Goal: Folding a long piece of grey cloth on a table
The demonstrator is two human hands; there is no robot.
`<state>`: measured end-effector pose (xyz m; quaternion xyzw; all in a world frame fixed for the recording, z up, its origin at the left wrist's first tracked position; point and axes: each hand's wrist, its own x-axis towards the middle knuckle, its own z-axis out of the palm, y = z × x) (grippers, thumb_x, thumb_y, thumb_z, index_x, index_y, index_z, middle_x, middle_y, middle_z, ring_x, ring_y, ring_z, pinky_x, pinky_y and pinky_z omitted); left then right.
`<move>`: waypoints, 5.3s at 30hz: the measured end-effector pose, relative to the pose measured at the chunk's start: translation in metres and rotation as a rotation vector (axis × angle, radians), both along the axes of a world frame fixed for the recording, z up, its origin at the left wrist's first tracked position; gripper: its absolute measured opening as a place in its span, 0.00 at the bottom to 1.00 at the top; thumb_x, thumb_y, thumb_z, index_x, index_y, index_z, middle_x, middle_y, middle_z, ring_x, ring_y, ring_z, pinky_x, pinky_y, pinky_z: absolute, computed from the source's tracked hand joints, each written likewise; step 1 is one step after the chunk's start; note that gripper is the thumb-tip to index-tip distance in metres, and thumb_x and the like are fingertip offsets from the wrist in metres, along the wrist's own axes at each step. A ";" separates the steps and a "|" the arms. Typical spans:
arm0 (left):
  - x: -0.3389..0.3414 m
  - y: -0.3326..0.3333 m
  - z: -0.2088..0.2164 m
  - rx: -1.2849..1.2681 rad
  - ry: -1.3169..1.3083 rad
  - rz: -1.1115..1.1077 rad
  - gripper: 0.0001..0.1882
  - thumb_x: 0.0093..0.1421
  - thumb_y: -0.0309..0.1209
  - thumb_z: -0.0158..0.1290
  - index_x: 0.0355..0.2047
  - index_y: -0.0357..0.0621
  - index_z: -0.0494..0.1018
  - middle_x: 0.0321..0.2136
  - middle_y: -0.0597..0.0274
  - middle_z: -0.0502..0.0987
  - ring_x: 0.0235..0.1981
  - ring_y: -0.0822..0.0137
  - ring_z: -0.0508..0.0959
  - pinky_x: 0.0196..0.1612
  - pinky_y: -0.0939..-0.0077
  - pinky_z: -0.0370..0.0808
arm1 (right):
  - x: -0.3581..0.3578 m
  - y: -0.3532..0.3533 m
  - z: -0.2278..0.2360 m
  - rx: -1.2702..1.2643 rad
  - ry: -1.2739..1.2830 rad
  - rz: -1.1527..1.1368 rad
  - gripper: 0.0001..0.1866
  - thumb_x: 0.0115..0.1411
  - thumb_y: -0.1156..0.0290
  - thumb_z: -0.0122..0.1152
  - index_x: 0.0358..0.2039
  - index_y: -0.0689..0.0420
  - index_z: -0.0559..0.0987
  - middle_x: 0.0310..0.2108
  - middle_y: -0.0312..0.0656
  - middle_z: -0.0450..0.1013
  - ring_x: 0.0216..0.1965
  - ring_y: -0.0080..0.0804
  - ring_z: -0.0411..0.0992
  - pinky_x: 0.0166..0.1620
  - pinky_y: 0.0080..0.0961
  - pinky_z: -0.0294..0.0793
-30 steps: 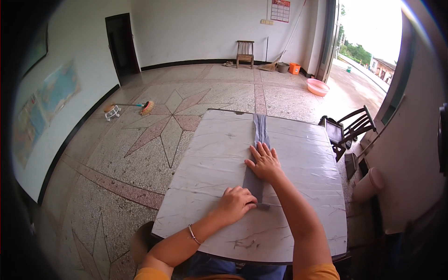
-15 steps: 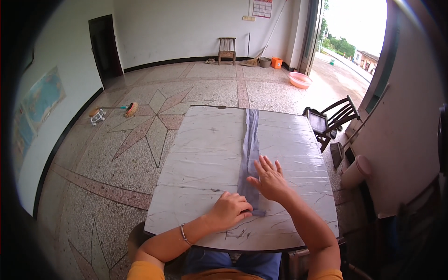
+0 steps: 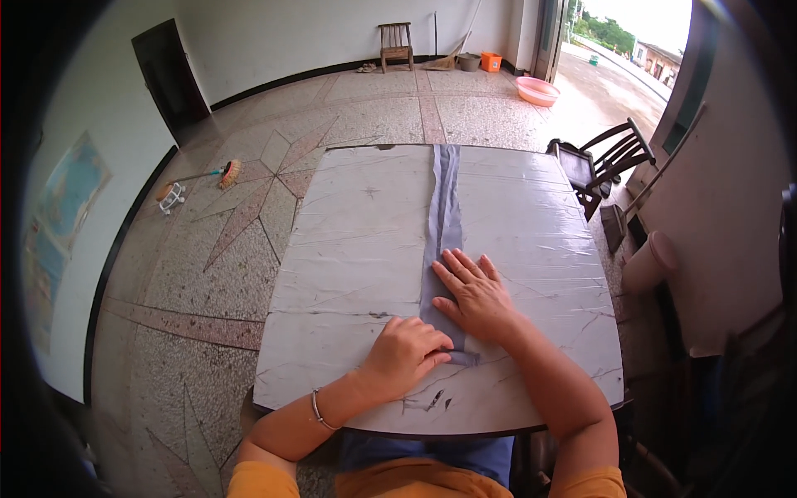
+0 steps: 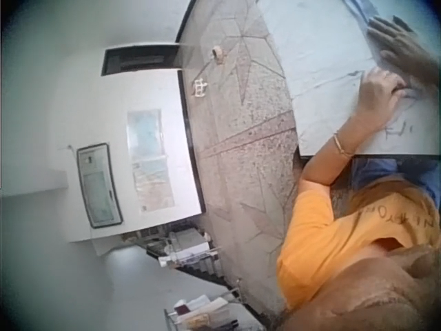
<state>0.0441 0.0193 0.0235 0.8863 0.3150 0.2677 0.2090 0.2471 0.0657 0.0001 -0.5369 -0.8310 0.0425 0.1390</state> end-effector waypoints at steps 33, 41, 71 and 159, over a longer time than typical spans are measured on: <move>0.000 0.011 0.002 0.247 0.056 0.052 0.07 0.54 0.33 0.64 0.33 0.48 0.81 0.35 0.66 0.78 0.42 0.63 0.75 0.46 0.65 0.66 | 0.002 0.000 -0.004 0.014 0.010 0.007 0.34 0.69 0.44 0.42 0.69 0.51 0.61 0.72 0.43 0.53 0.74 0.37 0.46 0.72 0.48 0.40; -0.003 0.007 0.003 0.157 0.111 -0.021 0.08 0.55 0.34 0.62 0.35 0.48 0.81 0.35 0.66 0.77 0.43 0.63 0.74 0.48 0.65 0.66 | 0.002 0.000 0.000 0.000 0.029 0.000 0.35 0.68 0.43 0.44 0.69 0.51 0.62 0.71 0.44 0.54 0.74 0.38 0.46 0.72 0.48 0.40; -0.009 0.010 0.010 0.018 0.107 -0.029 0.06 0.56 0.31 0.62 0.34 0.49 0.81 0.33 0.68 0.77 0.39 0.64 0.74 0.45 0.66 0.65 | 0.004 0.002 0.001 0.004 0.050 -0.002 0.34 0.67 0.45 0.48 0.67 0.53 0.65 0.70 0.43 0.56 0.73 0.38 0.48 0.72 0.46 0.42; -0.003 0.014 0.003 0.190 0.097 0.130 0.07 0.54 0.32 0.63 0.34 0.49 0.80 0.34 0.66 0.77 0.41 0.63 0.74 0.47 0.65 0.65 | 0.003 0.002 0.003 -0.021 0.061 -0.008 0.35 0.67 0.44 0.49 0.67 0.53 0.65 0.70 0.42 0.56 0.73 0.39 0.47 0.72 0.45 0.42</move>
